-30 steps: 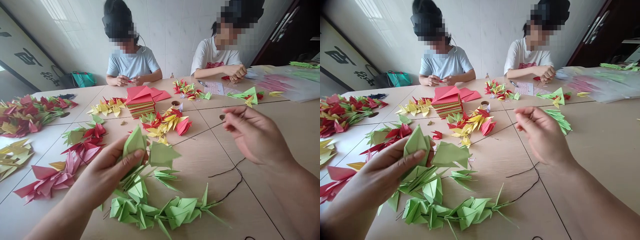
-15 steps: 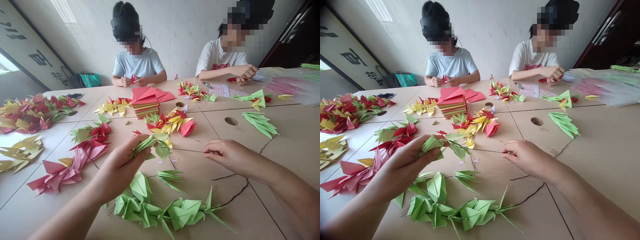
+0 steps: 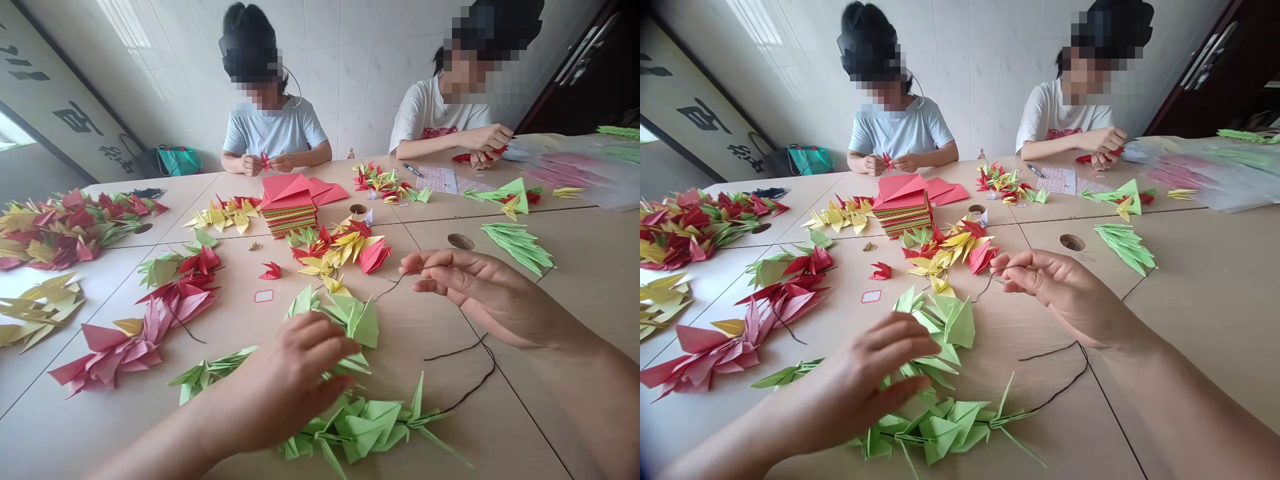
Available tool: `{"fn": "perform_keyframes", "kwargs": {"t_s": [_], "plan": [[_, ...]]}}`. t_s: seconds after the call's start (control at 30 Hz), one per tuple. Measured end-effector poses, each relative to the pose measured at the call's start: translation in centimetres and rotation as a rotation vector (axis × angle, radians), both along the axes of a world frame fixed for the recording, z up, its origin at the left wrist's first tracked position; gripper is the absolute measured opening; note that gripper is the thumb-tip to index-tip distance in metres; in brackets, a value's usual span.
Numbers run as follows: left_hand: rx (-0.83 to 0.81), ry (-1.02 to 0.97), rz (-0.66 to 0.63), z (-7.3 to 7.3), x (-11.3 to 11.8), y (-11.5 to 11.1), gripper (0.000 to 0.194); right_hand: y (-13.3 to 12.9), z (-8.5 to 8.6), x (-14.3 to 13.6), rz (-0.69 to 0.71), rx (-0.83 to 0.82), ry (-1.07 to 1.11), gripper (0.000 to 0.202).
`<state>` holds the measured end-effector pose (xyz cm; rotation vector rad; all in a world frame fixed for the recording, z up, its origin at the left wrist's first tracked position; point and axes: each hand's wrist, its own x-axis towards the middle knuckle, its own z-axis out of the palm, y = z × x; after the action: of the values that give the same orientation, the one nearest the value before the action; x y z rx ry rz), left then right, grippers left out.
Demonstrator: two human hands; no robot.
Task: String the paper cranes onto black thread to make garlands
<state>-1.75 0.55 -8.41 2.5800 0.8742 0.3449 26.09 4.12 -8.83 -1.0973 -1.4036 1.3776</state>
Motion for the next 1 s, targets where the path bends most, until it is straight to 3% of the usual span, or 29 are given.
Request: {"fn": "perform_keyframes", "kwargs": {"t_s": [0.07, 0.2, 0.33, 0.47, 0.7, 0.8, 1.0], "plan": [[-0.08, 0.107, -0.095, 0.0, 0.5, -0.3, 0.03, -0.1, 0.1, 0.0, 0.013, -0.046, 0.188, 0.01], [-0.154, 0.203, -0.117, 0.2, 0.8, -0.6, 0.034, 0.2, 0.0, 0.0, 0.011, -0.098, 0.39, 0.014], [-0.27, 0.29, -0.088, 0.5, 0.3, -0.7, 0.028, 0.5, 0.3, 0.0, -0.038, -0.135, 0.508, 0.015], [-0.284, 0.334, 0.033, 0.5, 0.0, -0.3, 0.03, 0.1, 0.8, 0.1, -0.047, -0.173, 0.538, 0.015], [0.024, 0.491, 0.42, -1.0, -0.3, 1.9, 0.026, -1.0, 1.0, 0.9, 0.252, -0.138, 0.349, 0.018], [0.09, 0.5, 0.434, -1.9, -0.7, 2.3, 0.039, -1.5, 1.0, 1.3, 0.36, -0.102, 0.288, 0.017], [-0.003, 0.437, 0.398, -2.5, -1.4, 2.5, 0.052, -2.6, 2.5, 1.5, 0.598, -0.13, 0.133, 0.02]]}}
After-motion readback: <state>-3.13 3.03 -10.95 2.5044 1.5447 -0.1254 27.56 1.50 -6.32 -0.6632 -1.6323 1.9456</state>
